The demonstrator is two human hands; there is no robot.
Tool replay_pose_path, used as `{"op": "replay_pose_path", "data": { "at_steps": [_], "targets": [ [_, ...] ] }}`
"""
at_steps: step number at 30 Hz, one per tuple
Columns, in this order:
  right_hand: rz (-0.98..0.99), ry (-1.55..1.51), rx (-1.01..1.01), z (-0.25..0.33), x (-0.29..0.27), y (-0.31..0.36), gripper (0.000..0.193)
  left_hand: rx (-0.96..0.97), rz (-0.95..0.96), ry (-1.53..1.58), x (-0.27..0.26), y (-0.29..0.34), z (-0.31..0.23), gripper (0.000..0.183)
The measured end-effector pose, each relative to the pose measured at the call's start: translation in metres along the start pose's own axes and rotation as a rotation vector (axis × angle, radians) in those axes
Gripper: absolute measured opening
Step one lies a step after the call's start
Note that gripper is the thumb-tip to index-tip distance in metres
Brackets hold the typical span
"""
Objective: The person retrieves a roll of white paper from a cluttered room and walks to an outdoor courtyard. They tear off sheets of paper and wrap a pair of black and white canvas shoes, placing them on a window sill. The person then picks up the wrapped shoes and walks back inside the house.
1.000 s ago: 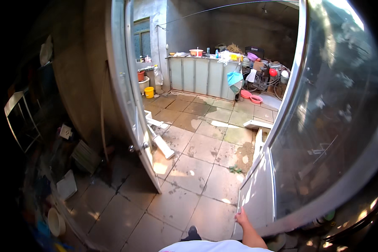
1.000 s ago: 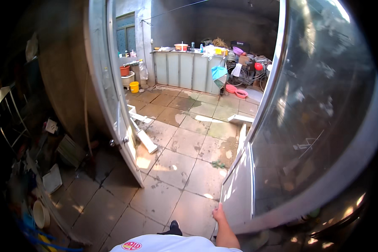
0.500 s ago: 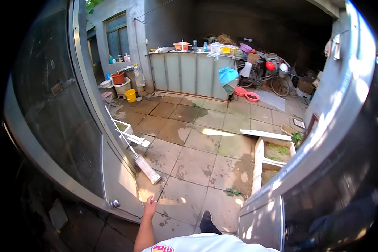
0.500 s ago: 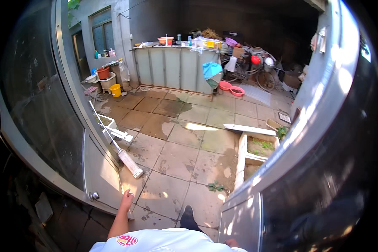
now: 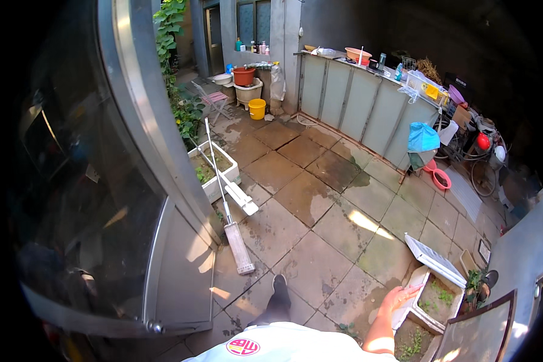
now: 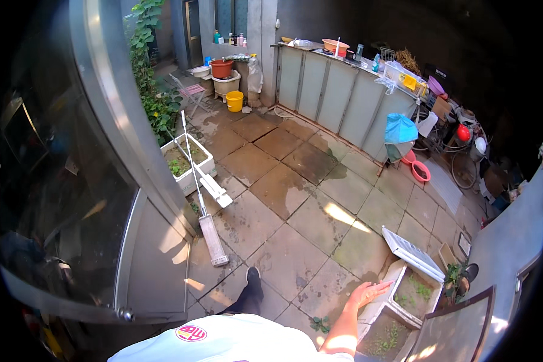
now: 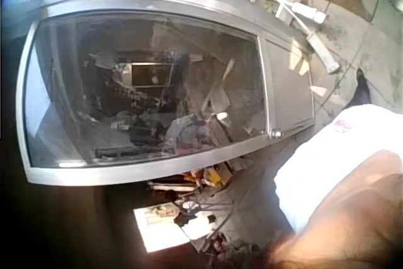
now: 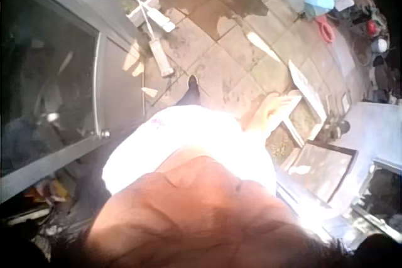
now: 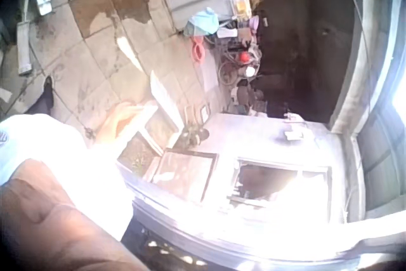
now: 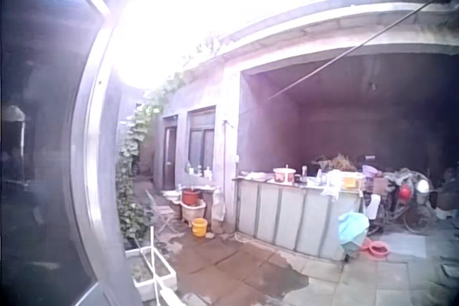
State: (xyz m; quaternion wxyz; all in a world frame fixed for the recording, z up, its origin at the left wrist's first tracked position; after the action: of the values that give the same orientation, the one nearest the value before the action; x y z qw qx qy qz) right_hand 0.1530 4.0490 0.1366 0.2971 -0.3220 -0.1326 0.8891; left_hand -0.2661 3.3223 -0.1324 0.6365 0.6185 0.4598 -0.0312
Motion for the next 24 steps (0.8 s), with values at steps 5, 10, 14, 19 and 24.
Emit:
{"op": "replay_pose_path", "data": {
  "at_steps": [5, 10, 14, 19, 24],
  "targets": [
    [0.958, 0.075, 0.666, -0.064, 0.177, 0.005, 0.042, -0.018, 0.032, 0.054, 0.024, -0.047, -0.182, 0.049],
    [1.407, 0.22, 1.127, -0.157, 0.283, 0.083, 0.038, 0.374, -0.014, 0.35, 0.059, -0.125, -0.497, 0.051],
    [1.348, -0.012, 0.819, -0.118, 0.358, 0.05, 0.031, 0.746, 0.121, 0.277, 0.053, -0.039, -0.807, 0.053],
    [1.243, 0.132, 0.924, -0.07, 0.503, -0.037, 0.024, 0.983, 0.06, 0.449, 0.056, -0.065, -0.988, 0.047],
    [1.143, 0.135, 0.952, 0.002, 0.71, -0.14, 0.017, 0.623, -0.009, 0.165, 0.097, -0.173, -0.946, 0.042]
  ]
}}
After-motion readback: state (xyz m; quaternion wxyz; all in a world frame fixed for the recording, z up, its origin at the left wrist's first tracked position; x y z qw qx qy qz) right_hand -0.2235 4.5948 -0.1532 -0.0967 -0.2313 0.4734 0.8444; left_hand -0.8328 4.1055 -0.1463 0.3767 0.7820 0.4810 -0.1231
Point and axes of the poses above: each hand's wrist, its own y-axis away from the middle knuckle, its own x-axis out of the palm, z = x × y, the point moved 9 cm from there along -y, towards the middle knuckle, and after that the axes turned 1 degree about -z, right-handed, at the moved point
